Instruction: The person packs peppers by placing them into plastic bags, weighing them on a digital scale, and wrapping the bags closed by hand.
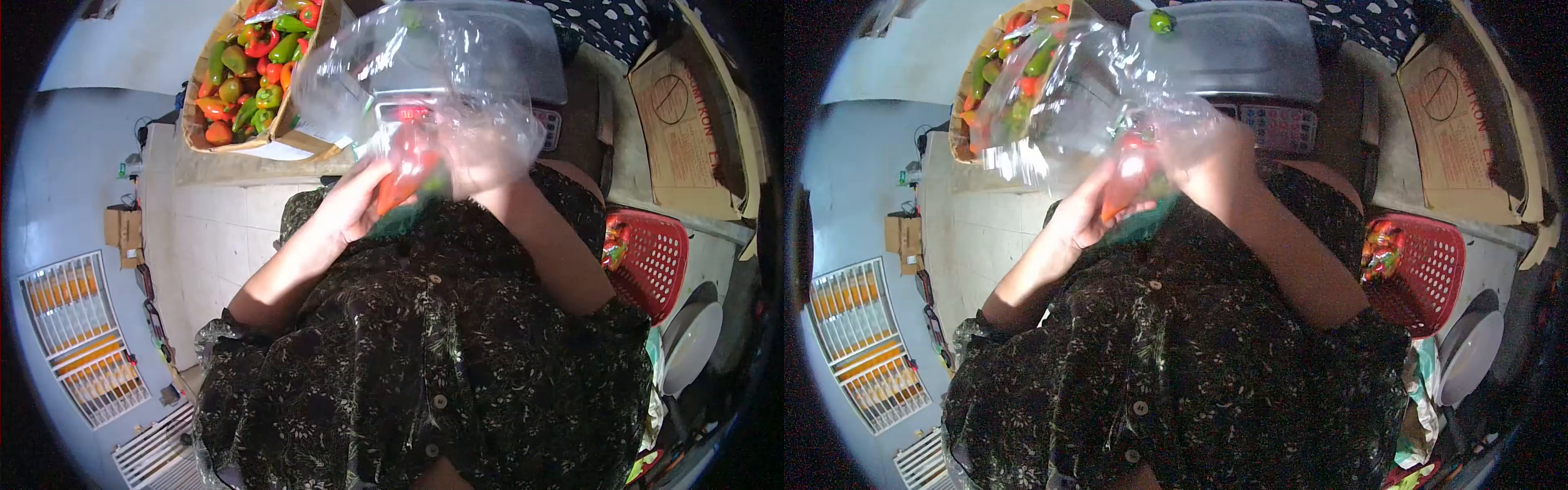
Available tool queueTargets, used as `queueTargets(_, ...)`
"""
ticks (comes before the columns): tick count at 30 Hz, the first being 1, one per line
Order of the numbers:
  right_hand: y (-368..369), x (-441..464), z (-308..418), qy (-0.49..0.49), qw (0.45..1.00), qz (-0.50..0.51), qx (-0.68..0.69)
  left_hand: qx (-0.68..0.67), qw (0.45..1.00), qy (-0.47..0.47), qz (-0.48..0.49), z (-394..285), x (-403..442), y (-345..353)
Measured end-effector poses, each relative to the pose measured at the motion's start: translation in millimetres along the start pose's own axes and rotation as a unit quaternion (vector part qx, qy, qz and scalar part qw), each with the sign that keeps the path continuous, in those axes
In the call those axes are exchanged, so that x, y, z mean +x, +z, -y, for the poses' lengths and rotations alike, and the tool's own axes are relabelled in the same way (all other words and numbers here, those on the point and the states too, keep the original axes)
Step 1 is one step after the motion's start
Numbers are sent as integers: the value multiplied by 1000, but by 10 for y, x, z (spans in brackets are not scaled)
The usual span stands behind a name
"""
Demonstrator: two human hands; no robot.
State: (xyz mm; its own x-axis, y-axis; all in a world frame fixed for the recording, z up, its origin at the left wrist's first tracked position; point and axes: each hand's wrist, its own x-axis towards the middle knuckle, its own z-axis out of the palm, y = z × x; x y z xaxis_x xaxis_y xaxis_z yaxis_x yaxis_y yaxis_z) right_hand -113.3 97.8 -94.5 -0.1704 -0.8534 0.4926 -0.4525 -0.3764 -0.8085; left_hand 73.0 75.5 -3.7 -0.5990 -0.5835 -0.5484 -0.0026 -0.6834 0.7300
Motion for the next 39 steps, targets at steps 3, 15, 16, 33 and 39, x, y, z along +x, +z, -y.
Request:
queueTargets(3, -284, 131, 393, 4, 996, -35, -87, 146, 974, 174, -21, -140, -2, 228)
queueTargets(15, -481, 151, 244, 153, 982, 100, 51, 449, 723, 525, 28, 173, 24, -177)
queueTargets(16, -431, 125, 190, 128, 984, 124, -1, 268, 853, 447, 28, 219, -21, -71)
queueTargets(33, -105, -21, 323, 205, 804, 77, 552, 499, 669, 549, -47, 122, -54, -34)
queueTargets(39, -343, 60, 270, 342, 893, 90, 277, 540, 642, 540, 73, 185, -104, -65)
